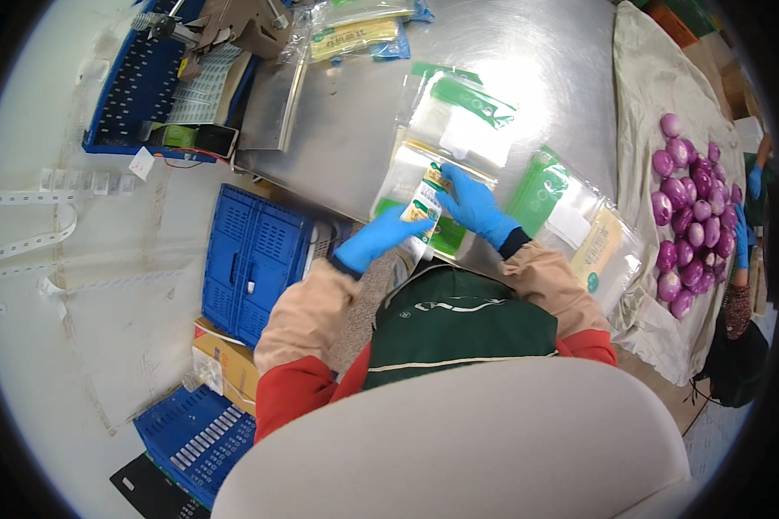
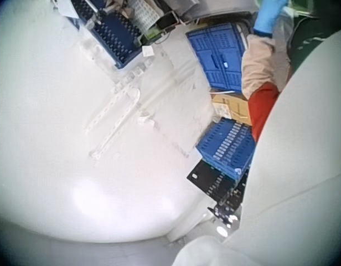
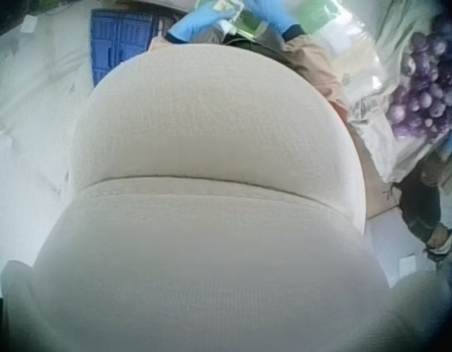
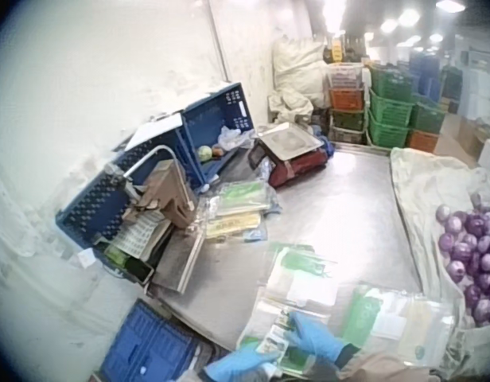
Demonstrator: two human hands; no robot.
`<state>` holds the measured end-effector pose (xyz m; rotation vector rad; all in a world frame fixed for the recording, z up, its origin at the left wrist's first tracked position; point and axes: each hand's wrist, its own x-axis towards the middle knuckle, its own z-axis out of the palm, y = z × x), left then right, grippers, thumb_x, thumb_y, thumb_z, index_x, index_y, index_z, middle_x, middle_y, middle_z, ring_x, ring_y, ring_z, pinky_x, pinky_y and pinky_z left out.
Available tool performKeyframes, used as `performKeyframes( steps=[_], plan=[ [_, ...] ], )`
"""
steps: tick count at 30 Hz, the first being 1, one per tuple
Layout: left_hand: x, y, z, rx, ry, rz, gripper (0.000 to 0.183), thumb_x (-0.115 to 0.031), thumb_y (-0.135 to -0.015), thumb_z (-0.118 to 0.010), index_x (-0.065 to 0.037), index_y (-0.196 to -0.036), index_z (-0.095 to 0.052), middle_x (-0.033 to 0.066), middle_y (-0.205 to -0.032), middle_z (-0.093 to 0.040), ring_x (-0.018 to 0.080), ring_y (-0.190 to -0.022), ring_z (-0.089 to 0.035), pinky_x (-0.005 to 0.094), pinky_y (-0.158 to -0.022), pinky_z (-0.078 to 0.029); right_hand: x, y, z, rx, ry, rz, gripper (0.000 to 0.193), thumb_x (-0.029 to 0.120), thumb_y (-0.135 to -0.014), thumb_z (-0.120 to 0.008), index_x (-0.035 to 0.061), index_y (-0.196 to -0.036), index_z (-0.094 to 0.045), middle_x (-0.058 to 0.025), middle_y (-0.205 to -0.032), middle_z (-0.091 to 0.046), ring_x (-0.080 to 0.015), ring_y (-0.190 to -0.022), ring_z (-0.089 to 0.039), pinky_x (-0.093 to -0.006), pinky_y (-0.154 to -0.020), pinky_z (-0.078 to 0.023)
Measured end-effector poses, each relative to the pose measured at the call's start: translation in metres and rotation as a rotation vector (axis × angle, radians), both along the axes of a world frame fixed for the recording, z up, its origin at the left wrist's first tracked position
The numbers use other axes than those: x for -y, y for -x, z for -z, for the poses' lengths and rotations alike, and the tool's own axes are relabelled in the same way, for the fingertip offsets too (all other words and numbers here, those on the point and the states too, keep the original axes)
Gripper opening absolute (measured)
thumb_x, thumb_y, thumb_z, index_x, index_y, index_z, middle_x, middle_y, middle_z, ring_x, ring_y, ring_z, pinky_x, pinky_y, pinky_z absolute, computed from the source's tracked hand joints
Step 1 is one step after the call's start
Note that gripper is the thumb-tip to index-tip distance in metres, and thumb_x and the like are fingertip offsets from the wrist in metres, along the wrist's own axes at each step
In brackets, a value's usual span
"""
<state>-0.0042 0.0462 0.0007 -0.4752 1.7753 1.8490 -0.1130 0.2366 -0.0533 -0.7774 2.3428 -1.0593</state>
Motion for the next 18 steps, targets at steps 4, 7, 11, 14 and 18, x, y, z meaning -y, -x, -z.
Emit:
performKeyframes(
  steps=[4, 7, 11, 14, 18],
  plan=[
    [0.044, -0.057, -0.036, 0.076, -0.076, 0.050, 0.037, -0.022, -0.090, -0.066, 0.001, -0.118, -0.061, 0.0070, -0.102, -0.068, 0.0122, -0.088, -0.064, 0.0262, -0.080, -0.052, -0.018, -0.005, -0.017, -0.229, 0.059, -0.413, 0.050, 0.032, -0.077, -0.075, 0.0116, -0.117, -0.052, -0.0160, -0.158, -0.014, -0.0421, -0.137, -0.030, -0.0491, -0.111, -0.030],
    [0.059, -0.075, -0.031, -0.078, 0.051, -0.298, 0.031, -0.013, -0.091, -0.063, 0.001, -0.118, -0.061, 0.0085, -0.109, -0.067, 0.0145, -0.095, -0.064, 0.0282, -0.083, -0.052, -0.020, -0.003, 0.007, -0.187, 0.034, -0.355, 0.033, 0.027, -0.079, -0.074, 0.0110, -0.104, -0.059, -0.0124, -0.157, -0.021, -0.0410, -0.134, -0.036, -0.0471, -0.108, -0.034],
    [0.055, -0.072, -0.020, -0.171, -0.058, -0.495, 0.031, -0.008, -0.092, -0.060, 0.002, -0.122, -0.058, 0.0088, -0.110, -0.067, 0.0147, -0.095, -0.064, 0.0267, -0.083, -0.052, -0.020, 0.004, 0.020, -0.176, 0.202, -0.295, 0.021, 0.024, -0.083, -0.069, 0.0055, -0.092, -0.065, -0.0141, -0.152, -0.032, -0.0398, -0.117, -0.049, -0.0428, -0.099, -0.043],
    [0.047, -0.059, 0.000, -0.089, -0.028, -0.341, 0.033, -0.007, -0.091, -0.061, 0.002, -0.123, -0.057, 0.0089, -0.110, -0.066, 0.0142, -0.096, -0.064, 0.0274, -0.085, -0.052, -0.020, 0.009, 0.018, -0.275, 0.259, -0.309, 0.019, 0.021, -0.087, -0.065, 0.0047, -0.097, -0.066, -0.0166, -0.141, -0.047, -0.0342, -0.106, -0.058, -0.0401, -0.093, -0.047],
    [0.015, -0.026, 0.027, -0.237, -0.099, -0.335, 0.031, -0.004, -0.090, -0.059, 0.005, -0.120, -0.059, 0.0073, -0.103, -0.067, 0.0127, -0.088, -0.063, 0.0266, -0.079, -0.052, -0.013, 0.048, -0.030, 0.062, 0.428, 0.565, 0.016, 0.013, -0.092, -0.058, 0.0054, -0.103, -0.067, -0.0125, -0.112, -0.066, -0.0198, -0.089, -0.063, -0.0326, -0.081, -0.049]
  ],
)
